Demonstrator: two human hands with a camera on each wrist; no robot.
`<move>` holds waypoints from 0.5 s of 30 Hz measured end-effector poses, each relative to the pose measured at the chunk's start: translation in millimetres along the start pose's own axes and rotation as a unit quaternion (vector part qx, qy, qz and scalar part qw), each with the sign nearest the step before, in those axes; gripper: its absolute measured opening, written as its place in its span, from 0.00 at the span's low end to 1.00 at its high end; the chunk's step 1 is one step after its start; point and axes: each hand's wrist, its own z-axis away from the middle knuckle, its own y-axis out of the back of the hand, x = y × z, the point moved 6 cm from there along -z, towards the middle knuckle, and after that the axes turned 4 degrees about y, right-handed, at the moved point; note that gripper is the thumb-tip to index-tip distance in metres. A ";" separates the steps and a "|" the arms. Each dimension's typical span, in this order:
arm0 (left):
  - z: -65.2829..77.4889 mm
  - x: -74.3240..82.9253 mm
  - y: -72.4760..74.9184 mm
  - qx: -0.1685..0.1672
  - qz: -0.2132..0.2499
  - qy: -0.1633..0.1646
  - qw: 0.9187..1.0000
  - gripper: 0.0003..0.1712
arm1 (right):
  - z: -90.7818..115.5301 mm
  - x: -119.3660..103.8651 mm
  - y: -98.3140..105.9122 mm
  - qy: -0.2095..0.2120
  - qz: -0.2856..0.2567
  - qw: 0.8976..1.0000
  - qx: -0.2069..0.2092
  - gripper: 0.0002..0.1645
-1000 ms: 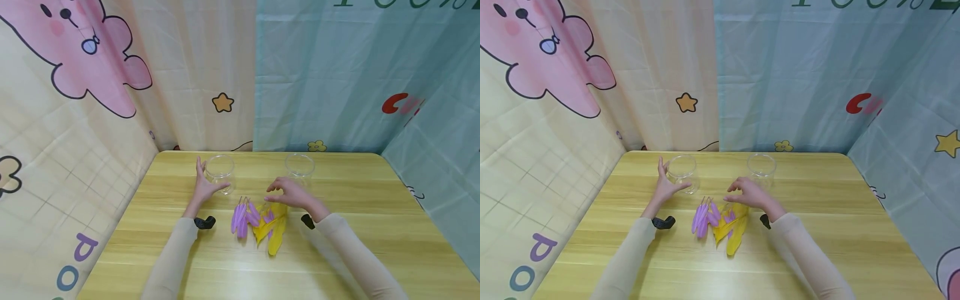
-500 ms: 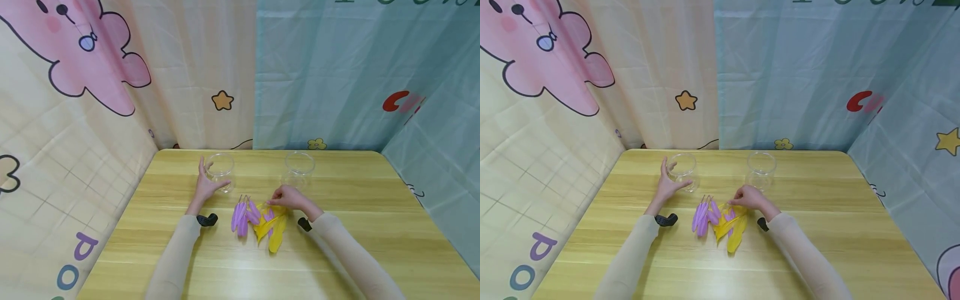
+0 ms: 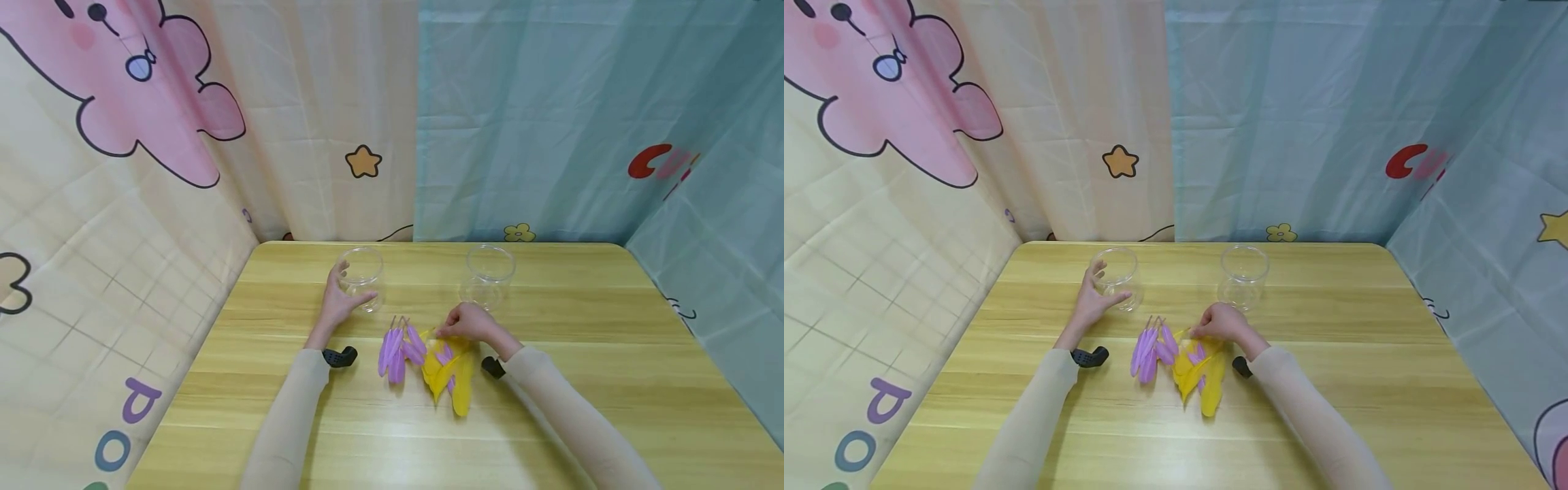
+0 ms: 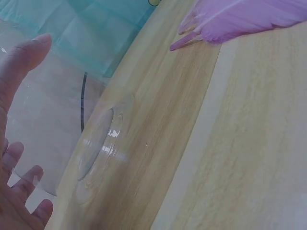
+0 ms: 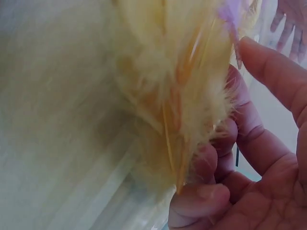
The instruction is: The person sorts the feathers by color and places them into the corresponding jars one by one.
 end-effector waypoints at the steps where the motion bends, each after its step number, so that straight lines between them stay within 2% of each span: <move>1: 0.0 0.2 -0.1 0.001 0.002 0.000 1.000 0.66 | 0.2 -0.1 0.3 -0.002 -0.003 1.000 0.002 0.20; 10: 0.0 0.0 -0.2 0.000 0.001 0.001 1.000 0.66 | 3.5 -2.2 10.0 -0.012 -0.047 0.998 0.026 0.15; 15: 0.6 -0.1 -0.2 0.001 0.006 0.003 1.000 0.65 | 6.1 -14.7 25.3 0.006 -0.033 0.996 0.077 0.16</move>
